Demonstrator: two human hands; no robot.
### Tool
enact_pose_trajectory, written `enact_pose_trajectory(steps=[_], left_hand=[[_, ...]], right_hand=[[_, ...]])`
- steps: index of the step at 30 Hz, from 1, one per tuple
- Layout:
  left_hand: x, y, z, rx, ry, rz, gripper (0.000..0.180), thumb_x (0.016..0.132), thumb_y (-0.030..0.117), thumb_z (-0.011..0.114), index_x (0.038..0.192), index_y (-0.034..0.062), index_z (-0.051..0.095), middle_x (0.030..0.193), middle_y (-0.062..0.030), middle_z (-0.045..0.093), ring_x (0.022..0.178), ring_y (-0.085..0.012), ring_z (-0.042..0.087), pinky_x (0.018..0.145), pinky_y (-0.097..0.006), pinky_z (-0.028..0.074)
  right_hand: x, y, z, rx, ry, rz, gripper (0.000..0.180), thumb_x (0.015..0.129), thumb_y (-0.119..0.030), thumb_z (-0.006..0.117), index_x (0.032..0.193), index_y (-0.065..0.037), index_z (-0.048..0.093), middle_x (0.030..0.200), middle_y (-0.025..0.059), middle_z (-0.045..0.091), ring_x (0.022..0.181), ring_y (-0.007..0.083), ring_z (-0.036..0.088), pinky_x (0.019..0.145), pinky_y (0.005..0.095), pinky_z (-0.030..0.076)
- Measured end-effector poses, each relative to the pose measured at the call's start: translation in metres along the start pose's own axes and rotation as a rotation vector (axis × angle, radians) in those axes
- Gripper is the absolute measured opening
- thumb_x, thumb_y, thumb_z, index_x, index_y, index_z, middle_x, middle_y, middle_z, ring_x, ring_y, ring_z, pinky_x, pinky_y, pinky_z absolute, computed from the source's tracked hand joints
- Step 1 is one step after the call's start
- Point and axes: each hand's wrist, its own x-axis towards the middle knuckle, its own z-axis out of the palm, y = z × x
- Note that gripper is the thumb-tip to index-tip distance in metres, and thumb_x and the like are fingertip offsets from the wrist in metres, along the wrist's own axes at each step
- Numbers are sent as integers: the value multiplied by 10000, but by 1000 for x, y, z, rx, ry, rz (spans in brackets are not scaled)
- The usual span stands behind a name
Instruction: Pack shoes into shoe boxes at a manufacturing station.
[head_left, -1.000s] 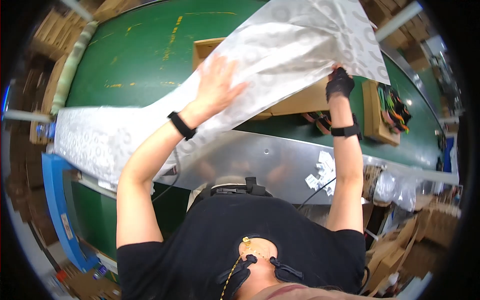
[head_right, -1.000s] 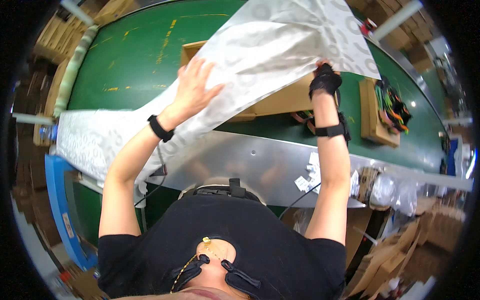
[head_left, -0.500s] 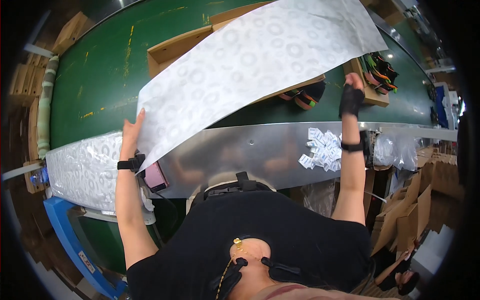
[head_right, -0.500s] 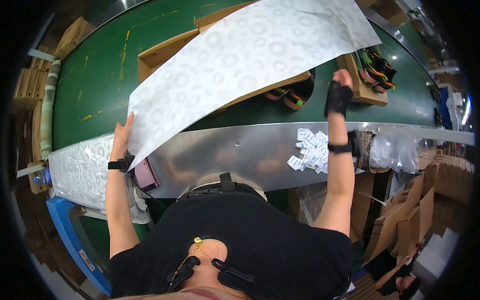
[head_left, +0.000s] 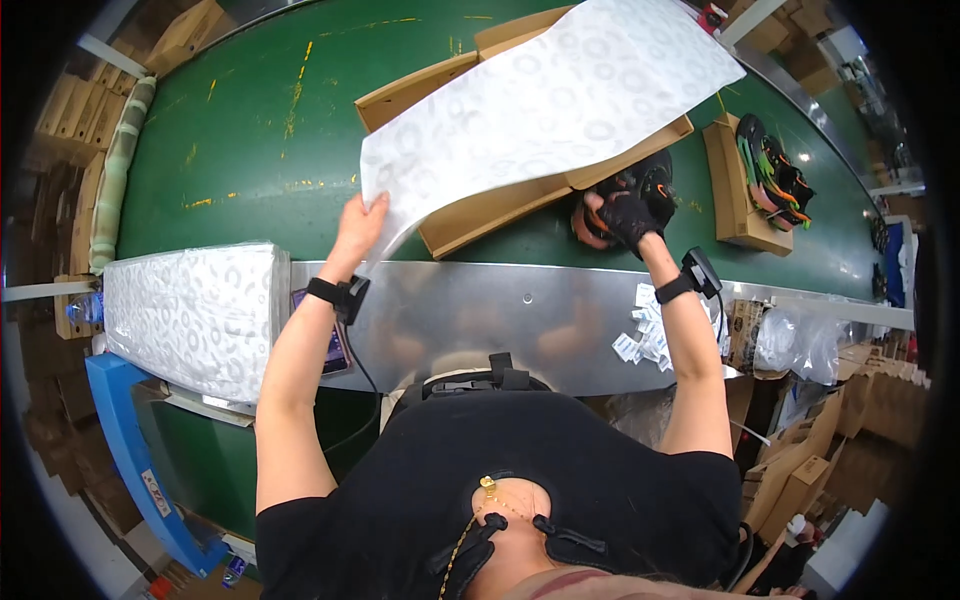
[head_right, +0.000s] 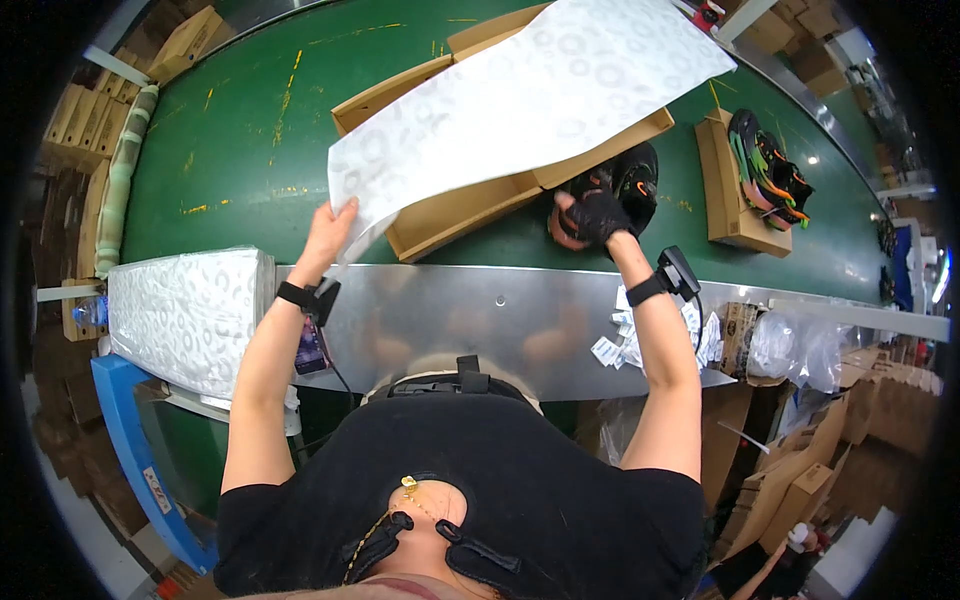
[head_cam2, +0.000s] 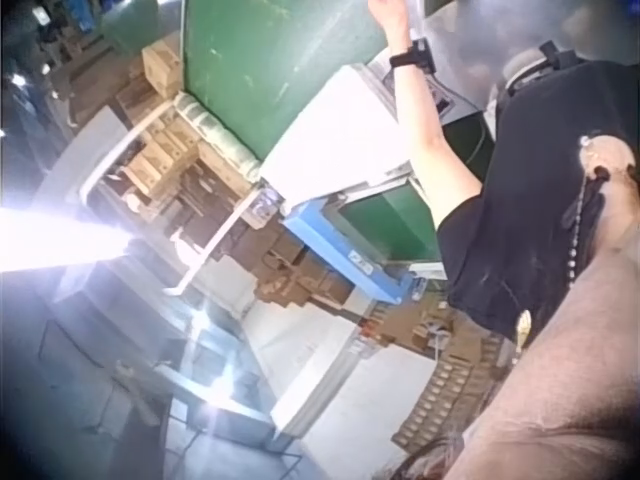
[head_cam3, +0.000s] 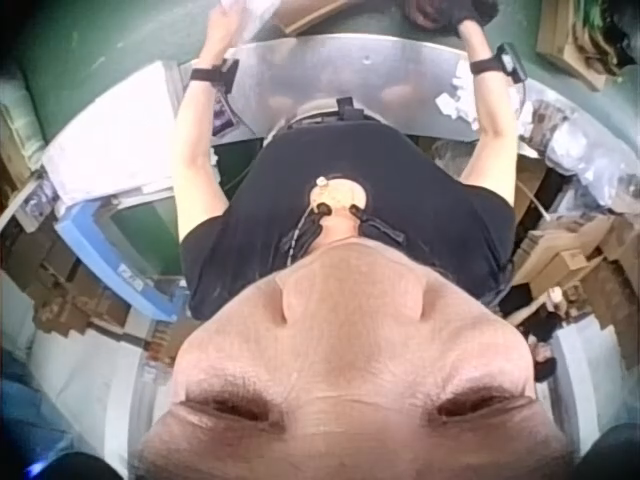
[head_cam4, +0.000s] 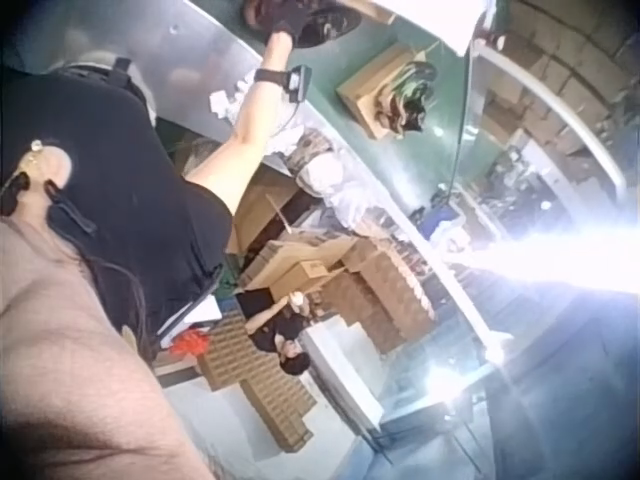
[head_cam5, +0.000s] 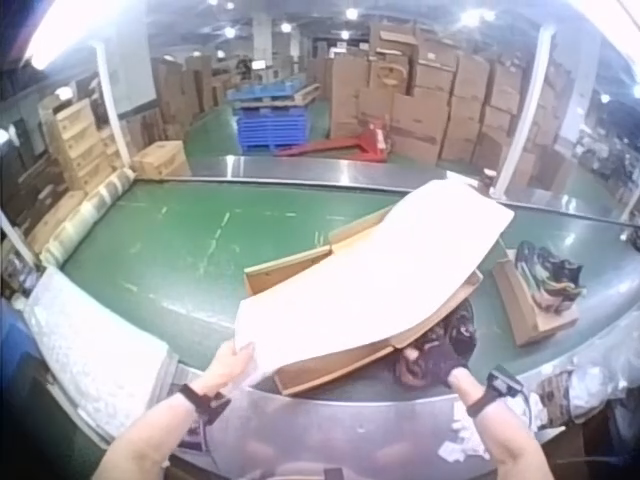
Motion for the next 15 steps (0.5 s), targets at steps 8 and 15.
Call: enact_pose_trajectory(steps=[8, 15], left_hand=[[9, 4, -63, 448, 155, 132, 482, 807, 329, 631, 1104, -40, 547, 967, -230, 644, 936, -351, 625, 764, -401, 484], [-45, 5, -81, -326, -110, -428, 501, 761, 353, 710, 1069, -11, 557, 945, -122, 631, 795, -208, 624, 672, -338, 502]], right_hand=[[-88, 39, -9, 655, -67, -36, 342, 769, -298, 677, 720, 39, 641, 703, 146, 633, 656, 178, 605, 635, 295, 466], [-225, 17, -80, 869, 170, 158, 196, 726, -178, 696, 681, -14, 598, 644, 12, 559, 643, 117, 537, 623, 269, 429]])
